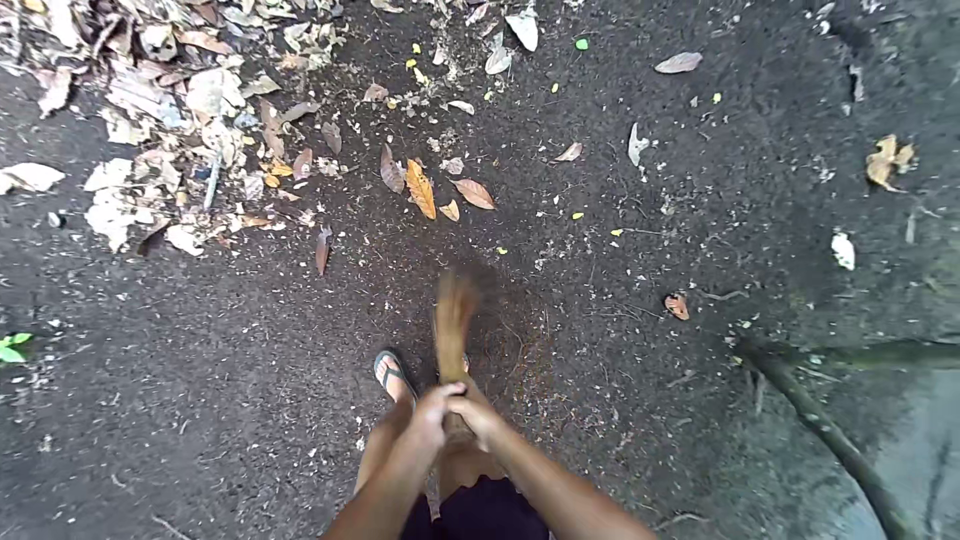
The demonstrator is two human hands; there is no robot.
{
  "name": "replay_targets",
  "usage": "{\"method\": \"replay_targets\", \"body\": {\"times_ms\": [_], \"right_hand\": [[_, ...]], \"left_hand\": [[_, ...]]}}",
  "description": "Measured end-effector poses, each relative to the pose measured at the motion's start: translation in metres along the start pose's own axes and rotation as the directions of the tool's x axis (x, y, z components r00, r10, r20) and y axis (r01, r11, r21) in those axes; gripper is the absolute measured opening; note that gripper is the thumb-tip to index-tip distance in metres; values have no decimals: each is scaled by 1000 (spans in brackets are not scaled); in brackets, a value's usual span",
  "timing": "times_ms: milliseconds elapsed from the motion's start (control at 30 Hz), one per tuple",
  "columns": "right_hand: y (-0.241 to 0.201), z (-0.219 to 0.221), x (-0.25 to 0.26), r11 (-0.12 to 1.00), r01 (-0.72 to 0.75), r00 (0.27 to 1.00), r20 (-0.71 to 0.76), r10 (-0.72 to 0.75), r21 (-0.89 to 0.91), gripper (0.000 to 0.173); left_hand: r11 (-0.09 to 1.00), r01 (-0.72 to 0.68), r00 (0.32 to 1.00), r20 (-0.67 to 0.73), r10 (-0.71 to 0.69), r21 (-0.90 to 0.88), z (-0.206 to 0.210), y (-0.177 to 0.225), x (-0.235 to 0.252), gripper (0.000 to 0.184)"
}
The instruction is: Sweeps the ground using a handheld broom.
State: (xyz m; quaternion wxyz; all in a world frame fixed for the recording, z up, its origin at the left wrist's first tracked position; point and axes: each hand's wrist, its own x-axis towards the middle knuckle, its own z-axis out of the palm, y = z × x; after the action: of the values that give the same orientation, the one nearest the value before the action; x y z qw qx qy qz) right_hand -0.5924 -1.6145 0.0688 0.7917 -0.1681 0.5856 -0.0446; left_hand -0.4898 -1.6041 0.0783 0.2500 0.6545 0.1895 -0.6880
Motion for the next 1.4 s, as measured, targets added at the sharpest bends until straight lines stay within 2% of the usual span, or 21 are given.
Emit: {"method": "replay_targets", "body": {"times_ms": [100, 200, 267, 333, 400, 467, 567, 600, 667, 733, 800, 900, 967, 1033, 1100, 1167, 1233, 1267, 1300, 1367, 1400], "right_hand": [[-17, 14, 17, 999, 43, 994, 105, -42, -8, 97], [-7, -11, -22, 995, 85, 994, 68, -88, 53, 100], [1, -28, -65, 993, 61, 998, -18, -59, 103, 108], [3, -35, -103, 992, 63, 992, -118, -50, 106, 112], [7, -37, -116, 991, 68, 975, -217, -42, 118, 111], [12, -36, -101, 981, 100, 946, -322, -41, 169, 107], [-16, -13, -35, 958, 118, 903, -429, 7, 263, 86], [-30, -1, -5, 968, 94, 915, -404, 8, 233, 78], [-71, 42, 49, 995, 26, 966, -260, -1, 94, 68], [-117, 98, 93, 999, 9, 998, -62, -12, -38, 80], [-144, 140, 125, 993, 77, 993, 95, -68, -92, 99], [-163, 158, 121, 990, 124, 982, 155, -112, -66, 110], [-171, 148, 92, 987, 145, 982, 133, -134, -74, 111], [-170, 131, 54, 983, 161, 984, 88, -154, -84, 117], [-160, 118, 15, 983, 181, 983, -28, -182, -40, 124], [-149, 106, -11, 984, 181, 963, -205, -175, 8, 125], [-147, 87, -14, 983, 166, 925, -358, -128, 77, 118], [-150, 73, -4, 976, 180, 908, -402, -117, 122, 110], [-155, 58, 13, 964, 200, 895, -434, -106, 177, 95], [-181, 45, 60, 923, 241, 861, -506, -60, 301, 44], [-201, 52, 84, 894, 244, 844, -536, -5, 376, 24]], "left_hand": [[989, -144, 986, -83, 142, -19, -10, 18, 3, 30], [978, -174, 985, 31, 171, 113, 12, -2, -27, 48], [969, -114, 990, 105, 93, 220, 31, -20, -53, 55], [949, 27, 990, 120, -68, 313, 53, -19, -84, 53], [940, 56, 939, 302, -164, 337, 48, -32, -71, 50], [928, 130, 899, 352, -259, 349, 50, -32, -39, 46], [904, 216, 925, 218, -310, 369, 53, 30, -3, 34], [925, 197, 944, 192, -268, 324, 43, 58, 7, 31], [980, 119, 983, 120, -139, 159, 3, 115, 24, 29], [1000, 9, 1000, 19, -9, -14, -41, 170, 29, 27], [987, -125, 990, -77, 117, -106, -71, 211, 27, 31], [957, -274, 958, -117, 263, -98, -79, 227, 12, 42], [950, -312, 949, -50, 311, -22, -70, 216, -7, 55], [947, -317, 946, 88, 312, 50, -59, 205, -36, 62], [951, -268, 938, 265, 222, 155, -54, 192, -53, 70], [944, -216, 908, 407, 100, 249, -58, 182, -54, 83], [938, -198, 883, 467, 45, 283, -70, 179, -47, 89], [942, -196, 879, 475, 45, 273, -80, 181, -44, 85], [949, -190, 884, 464, 55, 251, -92, 185, -42, 78], [969, -170, 920, 382, 90, 181, -125, 197, -40, 61], [977, -162, 947, 301, 115, 138, -143, 201, -38, 55]]}}
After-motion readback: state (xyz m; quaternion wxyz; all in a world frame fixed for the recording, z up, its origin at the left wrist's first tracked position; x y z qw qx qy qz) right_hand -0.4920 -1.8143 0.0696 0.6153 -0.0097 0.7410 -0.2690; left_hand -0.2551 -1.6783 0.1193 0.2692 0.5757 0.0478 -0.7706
